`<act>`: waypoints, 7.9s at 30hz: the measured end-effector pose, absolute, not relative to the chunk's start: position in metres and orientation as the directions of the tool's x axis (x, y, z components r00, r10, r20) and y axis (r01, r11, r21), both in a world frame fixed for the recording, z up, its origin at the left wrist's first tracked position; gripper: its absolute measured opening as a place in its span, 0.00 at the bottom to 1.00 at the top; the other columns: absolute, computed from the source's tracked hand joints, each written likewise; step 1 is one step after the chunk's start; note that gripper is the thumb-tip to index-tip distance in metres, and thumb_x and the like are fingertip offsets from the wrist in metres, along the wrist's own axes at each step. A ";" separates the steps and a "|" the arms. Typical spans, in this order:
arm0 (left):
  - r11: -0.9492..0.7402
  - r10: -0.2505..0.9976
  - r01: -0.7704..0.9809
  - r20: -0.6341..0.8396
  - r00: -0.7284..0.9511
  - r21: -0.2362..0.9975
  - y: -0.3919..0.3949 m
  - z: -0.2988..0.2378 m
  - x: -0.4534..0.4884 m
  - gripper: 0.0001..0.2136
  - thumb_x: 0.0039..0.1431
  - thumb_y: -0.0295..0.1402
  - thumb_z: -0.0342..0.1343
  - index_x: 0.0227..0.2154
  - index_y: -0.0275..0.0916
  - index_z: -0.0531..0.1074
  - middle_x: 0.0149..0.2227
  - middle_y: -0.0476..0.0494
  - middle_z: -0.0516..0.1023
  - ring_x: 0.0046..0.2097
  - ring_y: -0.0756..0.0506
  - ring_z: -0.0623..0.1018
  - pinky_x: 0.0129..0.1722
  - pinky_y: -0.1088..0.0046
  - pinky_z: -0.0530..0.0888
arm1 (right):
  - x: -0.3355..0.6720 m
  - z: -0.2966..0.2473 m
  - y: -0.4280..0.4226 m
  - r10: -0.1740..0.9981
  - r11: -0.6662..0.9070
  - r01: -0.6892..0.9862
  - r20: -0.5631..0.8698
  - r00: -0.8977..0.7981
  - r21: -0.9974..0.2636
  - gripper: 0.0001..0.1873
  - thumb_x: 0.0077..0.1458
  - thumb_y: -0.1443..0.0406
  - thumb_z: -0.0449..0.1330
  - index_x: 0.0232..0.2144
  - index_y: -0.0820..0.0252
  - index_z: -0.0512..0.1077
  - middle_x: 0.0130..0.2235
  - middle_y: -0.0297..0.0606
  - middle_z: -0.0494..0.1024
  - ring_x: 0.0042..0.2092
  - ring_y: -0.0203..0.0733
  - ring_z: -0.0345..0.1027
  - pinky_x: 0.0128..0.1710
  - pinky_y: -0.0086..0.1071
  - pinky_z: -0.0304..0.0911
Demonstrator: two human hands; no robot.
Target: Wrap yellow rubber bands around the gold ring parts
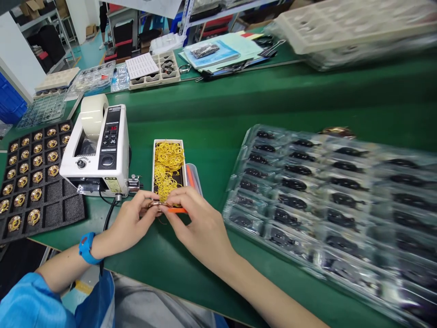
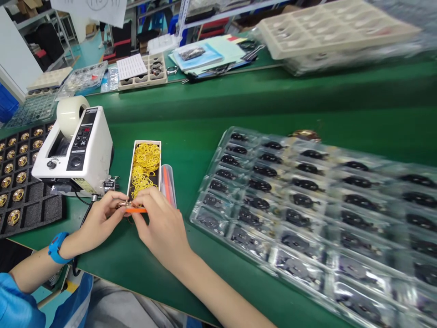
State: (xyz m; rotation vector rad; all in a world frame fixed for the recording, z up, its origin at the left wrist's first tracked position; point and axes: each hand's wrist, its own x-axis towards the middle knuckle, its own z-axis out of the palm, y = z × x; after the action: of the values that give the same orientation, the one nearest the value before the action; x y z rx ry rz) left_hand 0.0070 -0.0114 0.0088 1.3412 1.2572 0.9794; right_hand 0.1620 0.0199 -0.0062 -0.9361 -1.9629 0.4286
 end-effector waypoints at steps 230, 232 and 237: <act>-0.211 0.968 0.596 0.081 0.238 0.775 -0.009 0.052 -0.002 0.09 0.57 0.30 0.54 0.22 0.38 0.66 0.27 0.52 0.63 0.29 0.51 0.66 0.30 0.74 0.63 | 0.184 0.013 0.018 0.752 -0.298 0.021 -0.248 -0.611 -0.954 0.24 0.48 0.42 0.61 0.24 0.56 0.68 0.26 0.32 0.64 0.30 0.39 0.56 0.32 0.32 0.53; -0.190 0.978 0.661 0.083 0.190 0.726 -0.009 0.052 -0.001 0.09 0.56 0.32 0.55 0.22 0.39 0.64 0.27 0.52 0.62 0.30 0.50 0.66 0.30 0.74 0.63 | 0.183 0.014 0.019 0.769 -0.276 0.026 -0.237 -0.594 -0.961 0.24 0.49 0.42 0.61 0.25 0.56 0.68 0.26 0.32 0.63 0.31 0.40 0.56 0.32 0.32 0.53; -0.169 0.980 0.719 0.191 0.050 0.674 -0.008 0.047 -0.004 0.06 0.58 0.31 0.54 0.27 0.40 0.64 0.26 0.53 0.63 0.27 0.51 0.64 0.26 0.75 0.61 | 0.183 0.015 0.022 0.786 -0.261 0.026 -0.228 -0.575 -0.965 0.26 0.48 0.40 0.60 0.24 0.56 0.66 0.24 0.31 0.62 0.28 0.39 0.54 0.29 0.32 0.51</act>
State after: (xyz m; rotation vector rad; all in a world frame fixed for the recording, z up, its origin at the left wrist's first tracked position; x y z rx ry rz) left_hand -0.0040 -0.0084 0.0474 1.9375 1.7039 0.8865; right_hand 0.1829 0.0217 0.0154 -1.0039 -1.4660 1.8882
